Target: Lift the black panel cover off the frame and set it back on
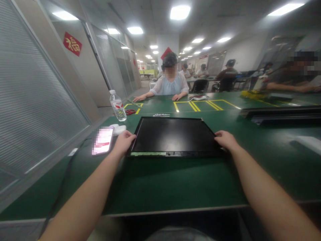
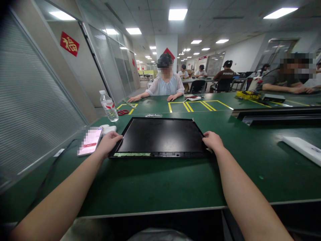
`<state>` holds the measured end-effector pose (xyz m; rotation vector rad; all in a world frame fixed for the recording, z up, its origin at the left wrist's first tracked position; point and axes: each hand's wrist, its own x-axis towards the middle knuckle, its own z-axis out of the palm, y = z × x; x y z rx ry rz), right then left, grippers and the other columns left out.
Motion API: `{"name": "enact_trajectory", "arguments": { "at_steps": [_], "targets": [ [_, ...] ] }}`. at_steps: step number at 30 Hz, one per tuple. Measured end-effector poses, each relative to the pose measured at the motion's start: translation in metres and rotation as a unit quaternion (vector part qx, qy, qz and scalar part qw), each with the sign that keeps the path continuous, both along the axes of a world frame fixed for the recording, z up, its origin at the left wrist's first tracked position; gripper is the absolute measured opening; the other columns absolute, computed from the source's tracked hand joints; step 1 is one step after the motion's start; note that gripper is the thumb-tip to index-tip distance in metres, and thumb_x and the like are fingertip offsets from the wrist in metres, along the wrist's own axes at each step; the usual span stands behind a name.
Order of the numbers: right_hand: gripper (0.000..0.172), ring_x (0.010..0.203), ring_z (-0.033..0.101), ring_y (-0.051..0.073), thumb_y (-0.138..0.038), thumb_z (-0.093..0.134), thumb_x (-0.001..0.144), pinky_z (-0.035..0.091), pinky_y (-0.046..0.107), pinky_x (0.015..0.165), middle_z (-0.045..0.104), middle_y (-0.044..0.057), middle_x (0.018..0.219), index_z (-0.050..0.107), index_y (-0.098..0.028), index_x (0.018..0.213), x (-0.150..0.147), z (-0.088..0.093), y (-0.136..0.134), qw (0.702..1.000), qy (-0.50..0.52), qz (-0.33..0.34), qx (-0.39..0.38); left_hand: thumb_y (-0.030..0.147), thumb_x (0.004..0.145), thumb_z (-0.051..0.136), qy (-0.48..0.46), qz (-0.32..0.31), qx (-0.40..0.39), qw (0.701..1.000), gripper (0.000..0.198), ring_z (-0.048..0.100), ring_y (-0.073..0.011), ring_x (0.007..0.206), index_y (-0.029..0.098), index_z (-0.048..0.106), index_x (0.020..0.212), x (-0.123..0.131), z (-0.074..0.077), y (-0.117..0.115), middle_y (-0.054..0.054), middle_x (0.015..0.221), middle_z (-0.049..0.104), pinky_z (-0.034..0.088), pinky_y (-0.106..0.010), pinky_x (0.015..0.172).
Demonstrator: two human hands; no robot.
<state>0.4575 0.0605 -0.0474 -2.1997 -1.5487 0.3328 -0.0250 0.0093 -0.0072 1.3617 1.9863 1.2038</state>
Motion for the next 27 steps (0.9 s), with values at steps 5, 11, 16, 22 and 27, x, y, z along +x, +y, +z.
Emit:
{"name": "enact_trajectory", "arguments": {
  "at_steps": [5, 11, 16, 22, 27],
  "targets": [
    [0.032, 0.096, 0.071, 0.029, -0.02, 0.065, 0.077, 0.056, 0.037, 0.083, 0.076, 0.011, 0.103, 0.075, -0.018, 0.107, 0.0, 0.0, 0.0, 1.0, 0.007, 0.001, 0.0, 0.031, 0.067, 0.072, -0.101, 0.036, -0.012, 0.994, 0.017, 0.06, -0.0185, 0.06, 0.021, 0.061, 0.073, 0.004, 0.004, -0.001, 0.002, 0.06, 0.062, 0.047, -0.028, 0.058],
    [0.035, 0.091, 0.072, 0.028, -0.02, 0.065, 0.077, 0.056, 0.037, 0.081, 0.076, 0.011, 0.105, 0.074, -0.018, 0.11, 0.002, -0.002, 0.002, 1.0, 0.013, 0.0, -0.007, 0.026, 0.064, 0.074, -0.268, 0.029, -0.032, 0.962, 0.019, 0.057, -0.0157, 0.048, 0.021, 0.059, 0.074, 0.005, 0.001, 0.005, 0.004, 0.053, 0.06, 0.045, -0.026, 0.051],
    [0.036, 0.097, 0.071, 0.028, -0.021, 0.064, 0.077, 0.055, 0.036, 0.081, 0.076, 0.011, 0.107, 0.074, -0.019, 0.112, 0.004, -0.005, 0.004, 1.0, 0.004, 0.006, -0.011, 0.015, 0.07, 0.073, -0.345, 0.027, -0.047, 0.937, 0.021, 0.059, -0.0144, 0.047, 0.021, 0.058, 0.084, 0.006, -0.001, 0.01, 0.004, 0.056, 0.063, 0.046, -0.024, 0.05],
    [0.035, 0.1, 0.071, 0.027, -0.021, 0.064, 0.078, 0.054, 0.033, 0.081, 0.076, 0.01, 0.108, 0.074, -0.019, 0.111, 0.0, -0.001, 0.001, 1.0, -0.013, 0.003, -0.021, 0.007, 0.066, 0.082, -0.403, -0.033, -0.043, 0.913, 0.041, 0.064, -0.0154, 0.047, 0.02, 0.058, 0.097, 0.005, -0.003, 0.011, 0.003, 0.063, 0.066, 0.052, -0.025, 0.05],
    [0.035, 0.096, 0.071, 0.027, -0.019, 0.065, 0.076, 0.054, 0.033, 0.079, 0.076, 0.01, 0.106, 0.075, -0.019, 0.109, 0.001, -0.001, 0.002, 1.0, -0.004, 0.004, -0.012, 0.006, 0.068, 0.084, -0.427, -0.062, -0.057, 0.9, 0.05, 0.068, -0.0182, 0.05, 0.021, 0.062, 0.111, 0.007, 0.0, 0.003, 0.002, 0.069, 0.072, 0.057, -0.029, 0.051]
  ]
}}
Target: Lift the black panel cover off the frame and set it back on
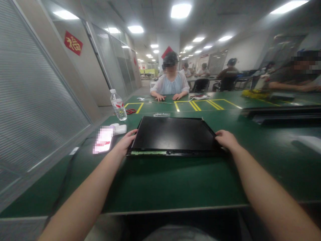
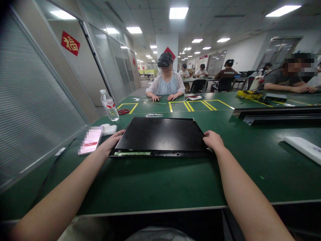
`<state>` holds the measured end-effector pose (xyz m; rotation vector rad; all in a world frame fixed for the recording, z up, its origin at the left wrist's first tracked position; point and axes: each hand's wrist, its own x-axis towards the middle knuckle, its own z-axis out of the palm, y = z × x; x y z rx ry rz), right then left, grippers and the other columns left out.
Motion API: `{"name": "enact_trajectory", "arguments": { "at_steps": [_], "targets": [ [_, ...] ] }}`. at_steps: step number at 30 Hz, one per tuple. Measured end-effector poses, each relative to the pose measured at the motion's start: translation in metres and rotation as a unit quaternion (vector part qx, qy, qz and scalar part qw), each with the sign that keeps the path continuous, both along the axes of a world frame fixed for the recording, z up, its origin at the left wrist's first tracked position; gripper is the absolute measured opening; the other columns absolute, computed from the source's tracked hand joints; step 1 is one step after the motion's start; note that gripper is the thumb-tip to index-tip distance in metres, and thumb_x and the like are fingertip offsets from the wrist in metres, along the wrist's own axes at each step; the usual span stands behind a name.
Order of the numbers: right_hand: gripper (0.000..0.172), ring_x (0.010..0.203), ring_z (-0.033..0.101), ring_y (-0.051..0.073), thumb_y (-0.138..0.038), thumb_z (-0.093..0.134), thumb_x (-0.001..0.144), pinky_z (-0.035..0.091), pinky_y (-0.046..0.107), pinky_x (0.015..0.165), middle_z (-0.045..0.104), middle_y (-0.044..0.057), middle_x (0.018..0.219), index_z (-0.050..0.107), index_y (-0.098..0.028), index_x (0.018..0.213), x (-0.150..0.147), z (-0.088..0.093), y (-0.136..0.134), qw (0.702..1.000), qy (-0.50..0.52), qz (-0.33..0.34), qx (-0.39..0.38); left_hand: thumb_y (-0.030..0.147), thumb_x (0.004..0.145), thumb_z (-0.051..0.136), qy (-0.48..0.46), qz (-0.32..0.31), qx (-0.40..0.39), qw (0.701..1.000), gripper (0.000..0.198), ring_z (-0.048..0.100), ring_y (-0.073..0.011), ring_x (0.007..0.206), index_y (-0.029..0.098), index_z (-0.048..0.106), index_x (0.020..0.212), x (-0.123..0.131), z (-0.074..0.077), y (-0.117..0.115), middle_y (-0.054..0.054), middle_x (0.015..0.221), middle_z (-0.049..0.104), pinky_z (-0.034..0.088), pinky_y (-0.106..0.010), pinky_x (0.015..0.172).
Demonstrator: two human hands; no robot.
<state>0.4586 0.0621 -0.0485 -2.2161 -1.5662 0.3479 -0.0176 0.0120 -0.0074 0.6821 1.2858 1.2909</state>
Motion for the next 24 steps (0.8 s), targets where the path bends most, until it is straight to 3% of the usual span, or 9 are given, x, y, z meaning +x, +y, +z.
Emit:
{"name": "enact_trajectory", "arguments": {
  "at_steps": [6, 11, 17, 20, 24],
  "targets": [
    [0.032, 0.089, 0.071, 0.025, -0.018, 0.066, 0.074, 0.055, 0.033, 0.076, 0.076, 0.009, 0.102, 0.076, -0.021, 0.105, 0.0019, -0.0025, 0.0012, 1.0, 0.017, -0.005, 0.005, 0.01, 0.069, 0.085, 0.024, -0.038, 0.0, 0.999, 0.042, 0.072, -0.0197, 0.057, 0.016, 0.072, 0.109, 0.0015, 0.0037, -0.0065, -0.004, 0.074, 0.077, 0.056, -0.027, 0.051],
    [0.028, 0.09, 0.071, 0.025, -0.019, 0.067, 0.075, 0.054, 0.032, 0.076, 0.076, 0.008, 0.101, 0.076, -0.021, 0.101, 0.0015, -0.0031, 0.0008, 1.0, 0.011, -0.004, 0.014, 0.004, 0.067, 0.074, 0.057, -0.04, -0.005, 0.998, 0.036, 0.071, -0.0176, 0.058, 0.017, 0.079, 0.101, -0.0014, 0.0023, -0.0029, -0.004, 0.075, 0.078, 0.054, -0.024, 0.05],
    [0.026, 0.087, 0.071, 0.024, -0.019, 0.066, 0.075, 0.054, 0.032, 0.076, 0.076, 0.009, 0.098, 0.077, -0.021, 0.098, 0.0007, -0.0031, -0.0001, 1.0, 0.004, -0.002, 0.018, 0.023, 0.07, 0.079, 0.099, -0.016, -0.004, 0.995, 0.019, 0.072, -0.0185, 0.066, 0.016, 0.08, 0.088, -0.0056, -0.0002, 0.0002, -0.008, 0.081, 0.08, 0.054, -0.025, 0.057],
    [0.027, 0.088, 0.071, 0.024, -0.019, 0.066, 0.075, 0.054, 0.031, 0.076, 0.076, 0.008, 0.099, 0.077, -0.021, 0.099, -0.0008, -0.0017, -0.0012, 1.0, 0.001, -0.002, 0.013, 0.026, 0.061, 0.088, 0.14, -0.01, 0.002, 0.99, 0.028, 0.074, -0.0228, 0.08, 0.017, 0.079, 0.086, -0.0076, -0.0024, -0.0001, -0.009, 0.087, 0.081, 0.056, -0.03, 0.07],
    [0.026, 0.092, 0.071, 0.024, -0.018, 0.065, 0.077, 0.053, 0.03, 0.075, 0.076, 0.009, 0.102, 0.077, -0.021, 0.1, -0.0028, 0.0008, -0.0028, 1.0, -0.013, 0.003, 0.015, 0.027, 0.05, 0.095, 0.156, -0.047, 0.023, 0.986, 0.044, 0.075, -0.027, 0.09, 0.017, 0.08, 0.09, -0.0077, -0.0033, -0.0032, -0.011, 0.094, 0.081, 0.056, -0.037, 0.086]
  ]
}}
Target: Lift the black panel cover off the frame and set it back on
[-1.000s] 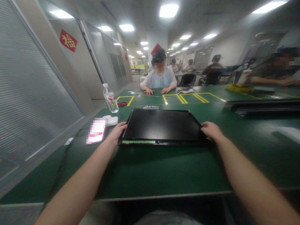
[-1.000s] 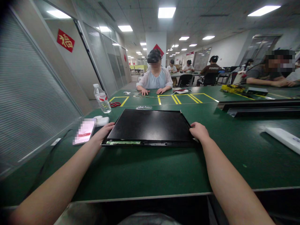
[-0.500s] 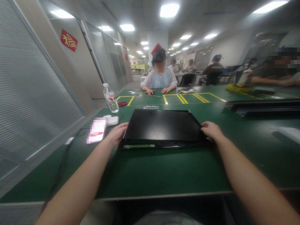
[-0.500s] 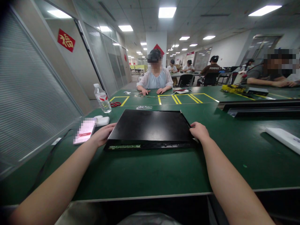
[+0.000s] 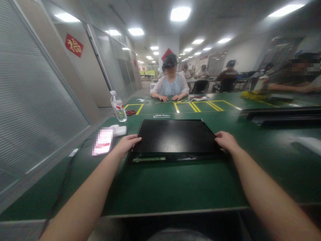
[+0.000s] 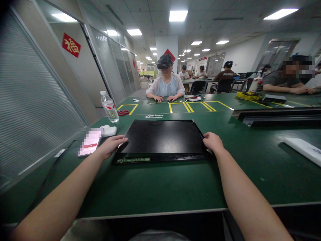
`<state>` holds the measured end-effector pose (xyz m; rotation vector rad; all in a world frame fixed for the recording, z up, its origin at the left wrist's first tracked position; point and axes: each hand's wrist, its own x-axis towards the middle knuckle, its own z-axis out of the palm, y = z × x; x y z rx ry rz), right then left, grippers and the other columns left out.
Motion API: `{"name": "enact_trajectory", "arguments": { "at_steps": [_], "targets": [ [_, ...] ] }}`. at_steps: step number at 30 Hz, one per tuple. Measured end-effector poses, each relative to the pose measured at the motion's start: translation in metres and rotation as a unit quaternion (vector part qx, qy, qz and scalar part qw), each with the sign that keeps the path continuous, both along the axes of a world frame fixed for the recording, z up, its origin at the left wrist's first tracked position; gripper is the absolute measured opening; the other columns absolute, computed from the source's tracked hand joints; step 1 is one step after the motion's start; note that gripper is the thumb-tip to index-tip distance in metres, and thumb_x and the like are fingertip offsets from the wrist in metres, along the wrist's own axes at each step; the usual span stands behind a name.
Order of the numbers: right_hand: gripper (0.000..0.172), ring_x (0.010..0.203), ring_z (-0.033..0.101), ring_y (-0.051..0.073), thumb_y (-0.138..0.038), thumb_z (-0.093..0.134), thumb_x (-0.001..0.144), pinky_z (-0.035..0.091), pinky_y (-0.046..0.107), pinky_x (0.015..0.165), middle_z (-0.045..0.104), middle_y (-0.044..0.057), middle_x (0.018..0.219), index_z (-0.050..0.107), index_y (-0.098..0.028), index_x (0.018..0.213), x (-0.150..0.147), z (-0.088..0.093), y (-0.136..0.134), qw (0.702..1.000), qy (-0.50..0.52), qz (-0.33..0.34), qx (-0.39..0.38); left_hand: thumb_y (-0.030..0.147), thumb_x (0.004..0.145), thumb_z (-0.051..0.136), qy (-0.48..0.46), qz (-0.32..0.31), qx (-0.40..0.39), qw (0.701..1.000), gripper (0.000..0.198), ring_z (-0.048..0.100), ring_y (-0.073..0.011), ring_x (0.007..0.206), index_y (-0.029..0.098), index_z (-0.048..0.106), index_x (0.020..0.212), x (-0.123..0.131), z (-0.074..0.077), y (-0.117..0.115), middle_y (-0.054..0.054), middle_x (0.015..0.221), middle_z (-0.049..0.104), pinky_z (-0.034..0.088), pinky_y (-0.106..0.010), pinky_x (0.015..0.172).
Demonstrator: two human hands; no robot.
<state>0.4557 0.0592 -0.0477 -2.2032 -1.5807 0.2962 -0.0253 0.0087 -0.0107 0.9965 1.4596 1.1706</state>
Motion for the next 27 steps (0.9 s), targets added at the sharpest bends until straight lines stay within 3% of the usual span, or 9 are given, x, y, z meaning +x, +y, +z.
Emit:
{"name": "enact_trajectory", "arguments": {
  "at_steps": [11, 27],
  "targets": [
    [0.029, 0.089, 0.071, 0.024, -0.017, 0.066, 0.076, 0.055, 0.031, 0.077, 0.077, 0.008, 0.102, 0.076, -0.021, 0.102, -0.0012, 0.0, -0.0011, 0.999, 0.029, -0.011, -0.009, 0.033, 0.039, 0.097, 0.045, -0.02, 0.024, 0.998, 0.05, 0.075, -0.0313, 0.091, 0.017, 0.081, 0.084, 0.0036, 0.004, -0.0054, -0.01, 0.089, 0.082, 0.056, -0.042, 0.089],
    [0.028, 0.08, 0.072, 0.022, -0.017, 0.069, 0.07, 0.057, 0.03, 0.074, 0.077, 0.007, 0.091, 0.078, -0.021, 0.096, 0.0047, -0.0057, 0.0036, 0.998, 0.056, -0.007, 0.015, 0.029, 0.044, 0.097, 0.049, -0.016, 0.035, 0.998, 0.045, 0.075, -0.032, 0.09, 0.017, 0.08, 0.083, 0.0005, -0.0004, -0.0024, -0.012, 0.09, 0.081, 0.057, -0.042, 0.085]
  ]
}}
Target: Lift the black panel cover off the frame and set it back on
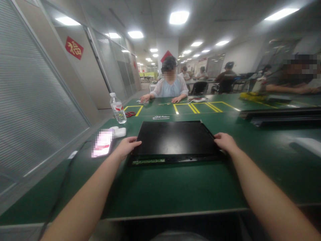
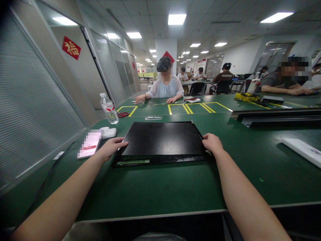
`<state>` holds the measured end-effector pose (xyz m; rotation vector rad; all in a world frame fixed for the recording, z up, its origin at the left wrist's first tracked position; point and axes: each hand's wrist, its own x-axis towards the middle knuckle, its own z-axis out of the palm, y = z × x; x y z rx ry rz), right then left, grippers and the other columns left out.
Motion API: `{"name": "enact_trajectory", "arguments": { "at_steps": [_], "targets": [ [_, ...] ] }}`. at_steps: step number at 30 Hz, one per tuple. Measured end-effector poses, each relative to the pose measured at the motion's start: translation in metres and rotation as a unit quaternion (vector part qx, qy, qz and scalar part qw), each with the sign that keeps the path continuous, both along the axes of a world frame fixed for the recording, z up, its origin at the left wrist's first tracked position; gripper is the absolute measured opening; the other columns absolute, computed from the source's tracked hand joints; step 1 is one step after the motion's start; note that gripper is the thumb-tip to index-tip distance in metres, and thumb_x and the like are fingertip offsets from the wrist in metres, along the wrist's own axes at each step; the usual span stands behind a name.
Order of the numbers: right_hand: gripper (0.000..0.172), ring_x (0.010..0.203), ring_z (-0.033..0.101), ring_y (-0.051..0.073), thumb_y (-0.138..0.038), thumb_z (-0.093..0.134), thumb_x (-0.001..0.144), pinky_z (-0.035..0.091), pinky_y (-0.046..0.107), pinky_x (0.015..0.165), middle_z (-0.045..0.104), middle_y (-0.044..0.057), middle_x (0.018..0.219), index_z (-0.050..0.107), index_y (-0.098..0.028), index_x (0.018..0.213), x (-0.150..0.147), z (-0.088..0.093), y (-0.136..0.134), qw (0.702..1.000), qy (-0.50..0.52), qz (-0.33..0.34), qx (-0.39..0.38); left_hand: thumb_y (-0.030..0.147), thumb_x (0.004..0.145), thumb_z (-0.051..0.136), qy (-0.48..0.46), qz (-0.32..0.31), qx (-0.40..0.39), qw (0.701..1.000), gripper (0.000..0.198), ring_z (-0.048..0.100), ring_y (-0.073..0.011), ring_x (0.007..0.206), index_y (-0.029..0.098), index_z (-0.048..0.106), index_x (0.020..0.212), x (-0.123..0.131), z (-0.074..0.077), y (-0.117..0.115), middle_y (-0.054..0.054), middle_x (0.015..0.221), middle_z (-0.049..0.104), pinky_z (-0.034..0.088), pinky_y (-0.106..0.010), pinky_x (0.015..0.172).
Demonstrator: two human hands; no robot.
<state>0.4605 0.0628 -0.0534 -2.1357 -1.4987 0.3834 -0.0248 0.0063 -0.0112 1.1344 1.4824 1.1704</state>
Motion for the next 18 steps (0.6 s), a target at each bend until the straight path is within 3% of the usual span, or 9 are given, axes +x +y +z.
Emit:
{"name": "enact_trajectory", "arguments": {
  "at_steps": [5, 8, 10, 18],
  "targets": [
    [0.036, 0.084, 0.072, 0.023, -0.02, 0.069, 0.074, 0.055, 0.03, 0.076, 0.077, 0.008, 0.095, 0.076, -0.021, 0.109, -0.004, 0.003, -0.002, 1.0, -0.003, -0.006, -0.002, 0.035, 0.047, 0.096, -0.022, 0.006, 0.057, 0.998, 0.051, 0.071, -0.0339, 0.108, 0.016, 0.08, 0.092, 0.001, 0.002, 0.001, -0.015, 0.113, 0.078, 0.054, -0.045, 0.096],
    [0.05, 0.085, 0.071, 0.023, -0.026, 0.068, 0.078, 0.054, 0.03, 0.077, 0.076, 0.009, 0.101, 0.07, -0.019, 0.128, -0.005, 0.004, -0.003, 1.0, 0.011, -0.002, 0.011, 0.04, 0.051, 0.094, -0.026, 0.004, 0.105, 0.994, 0.048, 0.059, -0.0375, 0.13, 0.017, 0.081, 0.09, 0.004, 0.005, 0.0, -0.016, 0.141, 0.065, 0.048, -0.046, 0.106],
    [0.051, 0.087, 0.071, 0.023, -0.029, 0.066, 0.082, 0.054, 0.03, 0.079, 0.076, 0.009, 0.103, 0.069, -0.019, 0.132, -0.006, 0.004, -0.002, 1.0, 0.023, 0.0, 0.012, 0.043, 0.053, 0.093, -0.023, -0.003, 0.134, 0.991, 0.046, 0.05, -0.0391, 0.139, 0.017, 0.082, 0.089, 0.005, 0.007, -0.001, -0.016, 0.153, 0.055, 0.045, -0.045, 0.11],
    [0.026, 0.109, 0.069, 0.028, -0.033, 0.061, 0.089, 0.052, 0.036, 0.095, 0.077, 0.009, 0.114, 0.08, -0.021, 0.102, -0.007, 0.005, 0.0, 0.996, 0.08, -0.012, 0.039, 0.046, 0.061, 0.089, -0.009, -0.024, 0.216, 0.976, 0.049, 0.039, -0.0382, 0.148, 0.019, 0.082, 0.101, 0.01, 0.012, -0.007, -0.014, 0.158, 0.048, 0.036, -0.047, 0.118]
  ]
}}
